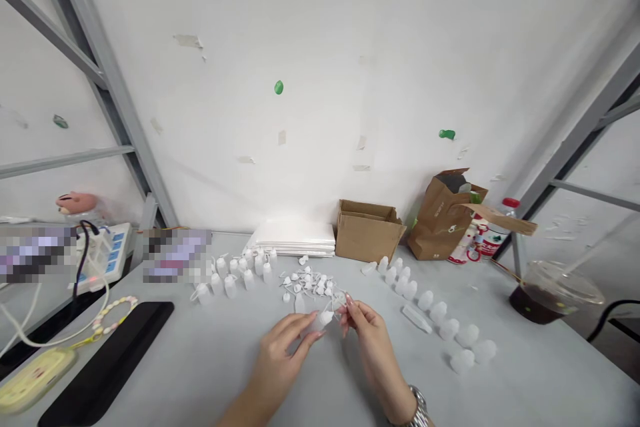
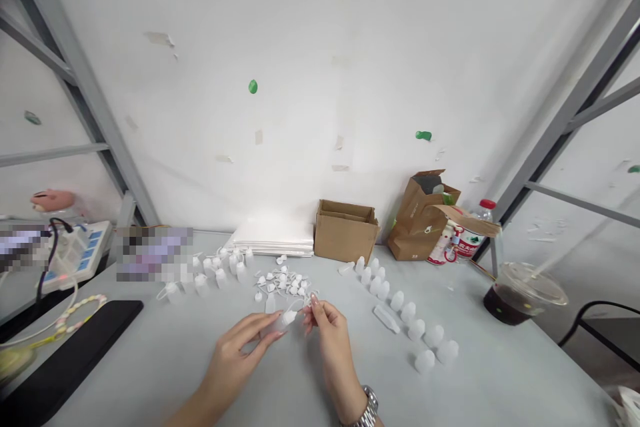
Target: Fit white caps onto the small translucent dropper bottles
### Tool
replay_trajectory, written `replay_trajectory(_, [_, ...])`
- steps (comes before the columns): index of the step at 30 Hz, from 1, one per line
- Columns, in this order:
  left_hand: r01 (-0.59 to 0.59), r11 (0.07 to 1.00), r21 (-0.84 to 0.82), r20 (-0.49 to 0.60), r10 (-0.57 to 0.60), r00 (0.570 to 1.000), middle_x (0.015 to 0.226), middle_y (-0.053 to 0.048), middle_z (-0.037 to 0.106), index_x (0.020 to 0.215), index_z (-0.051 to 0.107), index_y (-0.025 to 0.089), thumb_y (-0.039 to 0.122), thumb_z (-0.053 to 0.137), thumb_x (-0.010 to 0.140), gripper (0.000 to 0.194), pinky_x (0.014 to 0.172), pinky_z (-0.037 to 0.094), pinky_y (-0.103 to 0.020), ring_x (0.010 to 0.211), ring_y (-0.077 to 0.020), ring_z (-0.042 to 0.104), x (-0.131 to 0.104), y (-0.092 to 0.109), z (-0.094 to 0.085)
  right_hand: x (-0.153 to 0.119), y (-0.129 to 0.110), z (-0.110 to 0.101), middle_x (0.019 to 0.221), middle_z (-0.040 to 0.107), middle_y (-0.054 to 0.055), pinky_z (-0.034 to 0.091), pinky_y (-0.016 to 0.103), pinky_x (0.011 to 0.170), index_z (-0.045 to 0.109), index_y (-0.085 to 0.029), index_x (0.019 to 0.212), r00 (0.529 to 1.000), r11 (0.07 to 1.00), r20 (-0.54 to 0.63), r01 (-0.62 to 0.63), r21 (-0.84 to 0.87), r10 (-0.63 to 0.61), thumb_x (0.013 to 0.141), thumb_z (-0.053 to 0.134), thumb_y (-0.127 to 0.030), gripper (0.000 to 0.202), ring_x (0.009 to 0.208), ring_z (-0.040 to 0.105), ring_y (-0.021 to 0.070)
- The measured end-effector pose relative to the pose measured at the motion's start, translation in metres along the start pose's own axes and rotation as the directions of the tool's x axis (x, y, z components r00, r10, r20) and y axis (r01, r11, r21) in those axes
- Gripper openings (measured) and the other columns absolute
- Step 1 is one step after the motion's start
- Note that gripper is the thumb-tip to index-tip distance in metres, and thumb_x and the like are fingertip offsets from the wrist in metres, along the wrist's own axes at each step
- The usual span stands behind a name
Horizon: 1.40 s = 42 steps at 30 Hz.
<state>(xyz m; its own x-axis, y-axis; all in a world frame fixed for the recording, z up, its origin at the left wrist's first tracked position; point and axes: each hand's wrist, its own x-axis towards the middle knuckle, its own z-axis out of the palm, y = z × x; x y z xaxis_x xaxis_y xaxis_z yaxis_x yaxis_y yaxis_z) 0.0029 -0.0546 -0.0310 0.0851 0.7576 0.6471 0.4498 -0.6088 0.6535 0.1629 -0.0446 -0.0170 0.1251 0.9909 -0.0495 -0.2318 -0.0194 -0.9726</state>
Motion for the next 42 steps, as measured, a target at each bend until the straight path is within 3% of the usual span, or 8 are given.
replay_trajectory(7, [-0.145, 0.986, 0.087, -0.047, 0.150, 0.988, 0.079, -0.002, 0.070, 0.095, 0.066, 0.022, 0.020, 0.061, 0.075, 0.021, 0.063, 0.056, -0.020, 0.068, -0.0126, 0.066, -0.001, 0.002, 0.001, 0.002, 0.006, 0.003, 0.047, 0.048, -0.004, 0.034, 0.024, 0.050, 0.051, -0.018, 0.054, 0.999, 1.000, 0.036, -0.017, 0.025, 0.016, 0.070, 0.060, -0.055, 0.041, 0.045, 0.042, 0.0103])
replay_trajectory(16, [-0.146, 0.986, 0.085, -0.010, 0.147, 0.989, 0.079, -0.004, 0.069, 0.097, 0.065, 0.021, 0.018, 0.058, 0.077, 0.021, 0.062, 0.057, -0.021, 0.068, -0.0126, 0.065, -0.002, 0.003, 0.000, 0.002, 0.009, 0.003, 0.050, 0.053, -0.001, 0.036, 0.025, 0.053, 0.054, -0.017, 0.055, 0.996, 0.996, 0.081, 0.045, -0.081, -0.038, 0.067, 0.059, -0.060, 0.045, 0.047, 0.045, 0.0117])
replay_trajectory(32, [-0.167, 0.984, 0.061, -0.004, 0.167, 0.986, 0.078, -0.003, 0.068, 0.098, 0.065, 0.022, 0.017, 0.059, 0.076, 0.023, 0.061, 0.056, -0.020, 0.067, -0.0119, 0.064, -0.002, -0.001, 0.001, 0.004, 0.011, 0.002, 0.050, 0.053, -0.002, 0.036, 0.025, 0.052, 0.053, -0.017, 0.056, 0.993, 1.000, 0.120, 0.025, -0.005, -0.024, 0.066, 0.060, -0.060, 0.044, 0.046, 0.046, 0.0117])
replay_trajectory(42, [-0.126, 0.992, 0.020, 0.037, 0.125, 0.991, 0.077, -0.002, 0.067, 0.099, 0.066, 0.023, 0.019, 0.059, 0.077, 0.023, 0.059, 0.054, -0.017, 0.067, -0.0117, 0.064, -0.003, -0.005, 0.001, 0.000, 0.007, 0.002, 0.052, 0.051, 0.000, 0.037, 0.027, 0.056, 0.051, -0.019, 0.055, 0.987, 0.952, 0.073, 0.158, -0.263, -0.143, 0.072, 0.049, -0.062, 0.046, 0.053, 0.045, 0.0144])
